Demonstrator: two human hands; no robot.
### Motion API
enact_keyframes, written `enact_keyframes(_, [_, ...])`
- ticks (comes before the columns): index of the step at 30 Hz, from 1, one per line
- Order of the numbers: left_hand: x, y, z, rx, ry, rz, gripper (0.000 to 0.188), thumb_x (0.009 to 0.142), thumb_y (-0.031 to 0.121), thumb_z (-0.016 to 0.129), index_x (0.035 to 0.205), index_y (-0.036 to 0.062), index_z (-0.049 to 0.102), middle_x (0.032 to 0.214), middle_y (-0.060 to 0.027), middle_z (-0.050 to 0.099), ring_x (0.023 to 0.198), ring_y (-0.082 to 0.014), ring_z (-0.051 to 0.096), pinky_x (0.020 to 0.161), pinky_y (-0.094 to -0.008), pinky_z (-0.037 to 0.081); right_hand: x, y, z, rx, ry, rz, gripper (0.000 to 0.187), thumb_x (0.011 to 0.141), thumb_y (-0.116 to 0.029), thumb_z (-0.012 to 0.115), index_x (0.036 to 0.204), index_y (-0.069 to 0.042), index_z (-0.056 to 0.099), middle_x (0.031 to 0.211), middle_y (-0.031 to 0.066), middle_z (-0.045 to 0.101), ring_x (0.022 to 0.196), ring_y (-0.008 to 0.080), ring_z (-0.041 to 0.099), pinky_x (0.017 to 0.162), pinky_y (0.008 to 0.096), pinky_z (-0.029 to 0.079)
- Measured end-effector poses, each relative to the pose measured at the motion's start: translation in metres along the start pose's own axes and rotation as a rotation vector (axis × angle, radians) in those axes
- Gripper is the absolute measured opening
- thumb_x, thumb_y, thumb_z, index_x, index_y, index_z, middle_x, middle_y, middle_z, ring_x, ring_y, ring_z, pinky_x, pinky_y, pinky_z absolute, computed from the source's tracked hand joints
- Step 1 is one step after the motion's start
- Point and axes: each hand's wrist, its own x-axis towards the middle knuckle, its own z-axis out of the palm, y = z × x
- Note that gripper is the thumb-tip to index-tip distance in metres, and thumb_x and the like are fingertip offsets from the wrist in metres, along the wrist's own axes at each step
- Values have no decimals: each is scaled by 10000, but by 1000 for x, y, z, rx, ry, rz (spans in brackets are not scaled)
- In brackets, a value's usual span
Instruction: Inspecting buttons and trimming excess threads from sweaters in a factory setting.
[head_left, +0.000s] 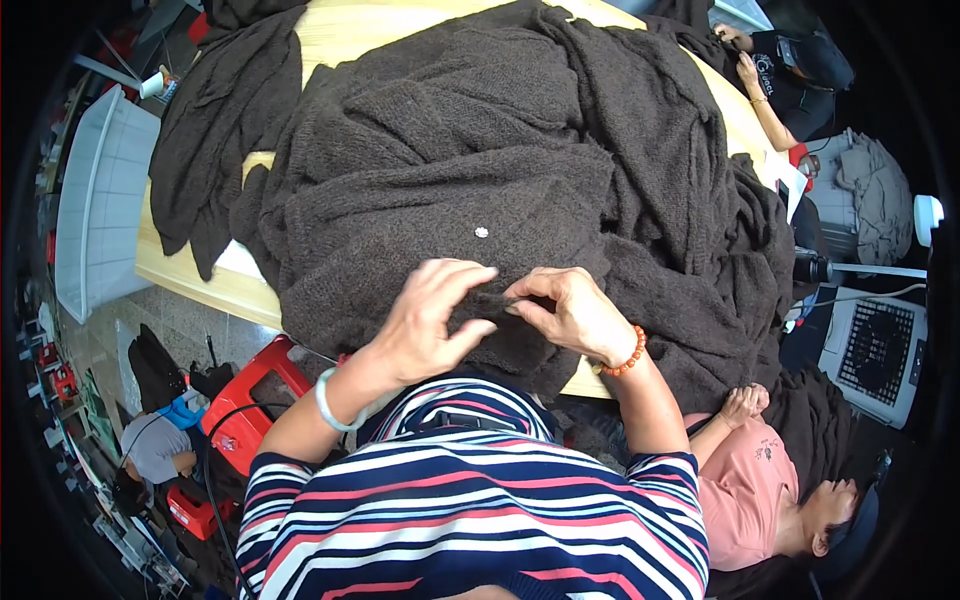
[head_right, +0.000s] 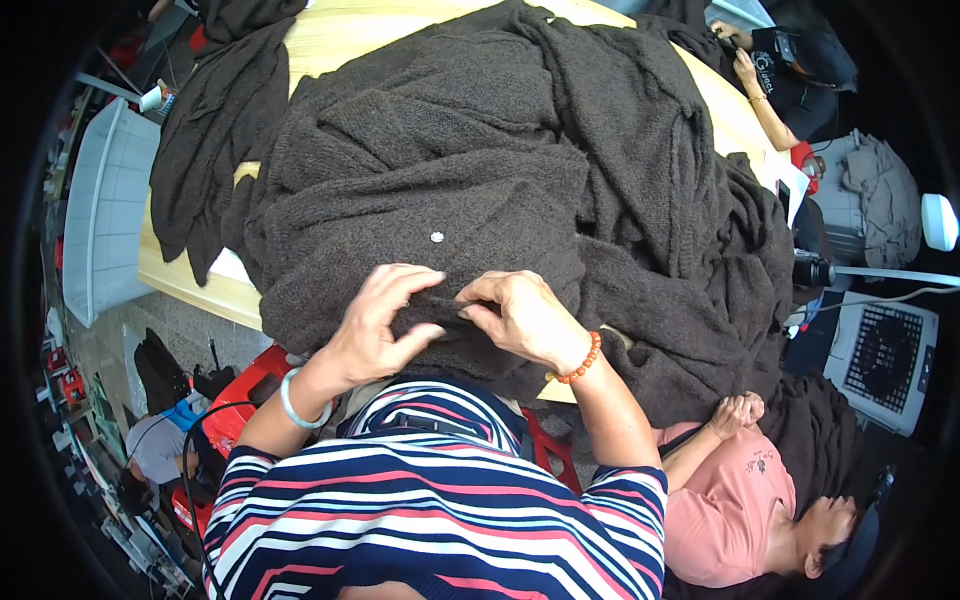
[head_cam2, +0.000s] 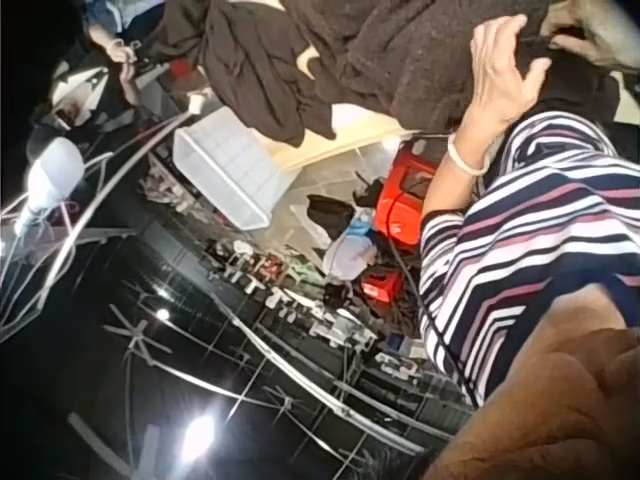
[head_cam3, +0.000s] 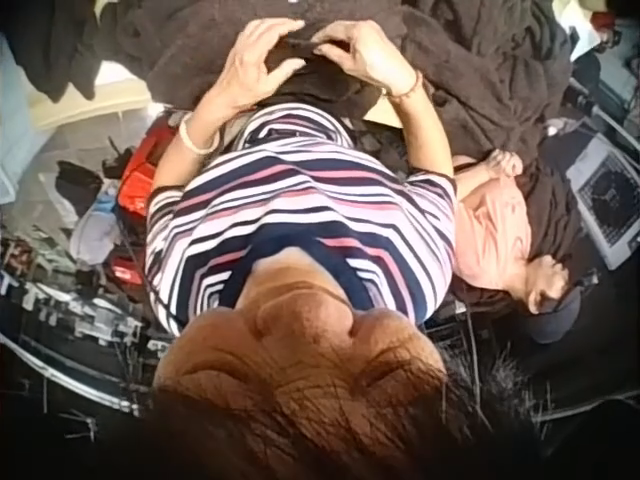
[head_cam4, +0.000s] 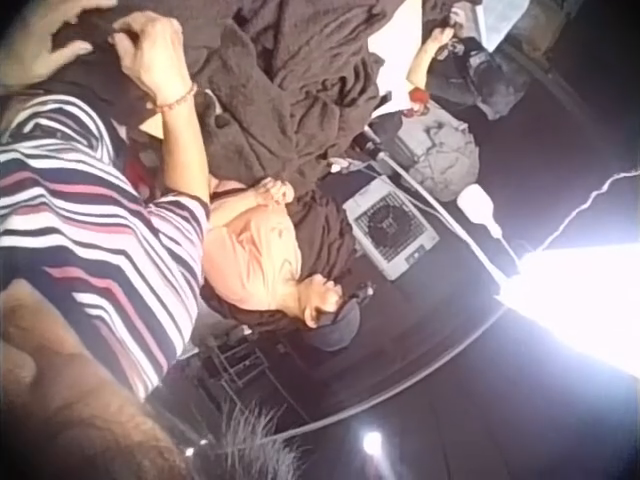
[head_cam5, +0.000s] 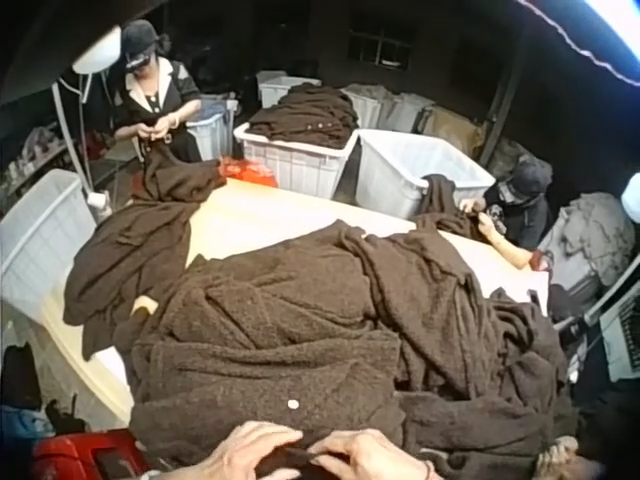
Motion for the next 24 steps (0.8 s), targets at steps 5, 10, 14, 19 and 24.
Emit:
enact_keyframes(5, [6,-16,32,-81,-161,-105,306,783,115,736,1058,12,649,917,-111,677,864,-276,643,826,-388,469,-5,0,5,83,67,-30,160,808,-50,694,948,27,693,898,187,696,832,314,695,724,354,556])
enact_keyframes(10, [-1,-24,40,-130,-50,-103,123,775,64,704,875,5,663,800,-119,653,756,-295,624,723,-378,486,-10,2,11,34,136,-54,176,816,-16,694,992,2,684,858,156,669,746,299,674,674,349,533])
enact_keyframes(14, [-4,-24,41,-48,-31,-91,131,726,29,704,845,11,650,762,-108,631,736,-292,600,700,-379,481,-6,1,14,-50,138,-175,171,791,20,680,960,10,665,864,155,658,797,318,665,711,356,541])
enact_keyframes(19, [-6,-23,42,80,-17,-101,155,680,6,694,827,14,645,755,-101,626,765,-296,591,698,-385,478,-4,3,21,-69,168,-277,171,771,45,677,933,23,625,897,152,638,812,331,663,707,366,542])
enact_keyframes(24, [-3,-32,31,-142,-17,-171,178,771,62,726,935,17,670,866,-94,658,885,-242,635,791,-350,511,-5,6,22,-52,128,-133,164,787,22,643,945,10,602,903,162,621,814,353,651,705,401,536])
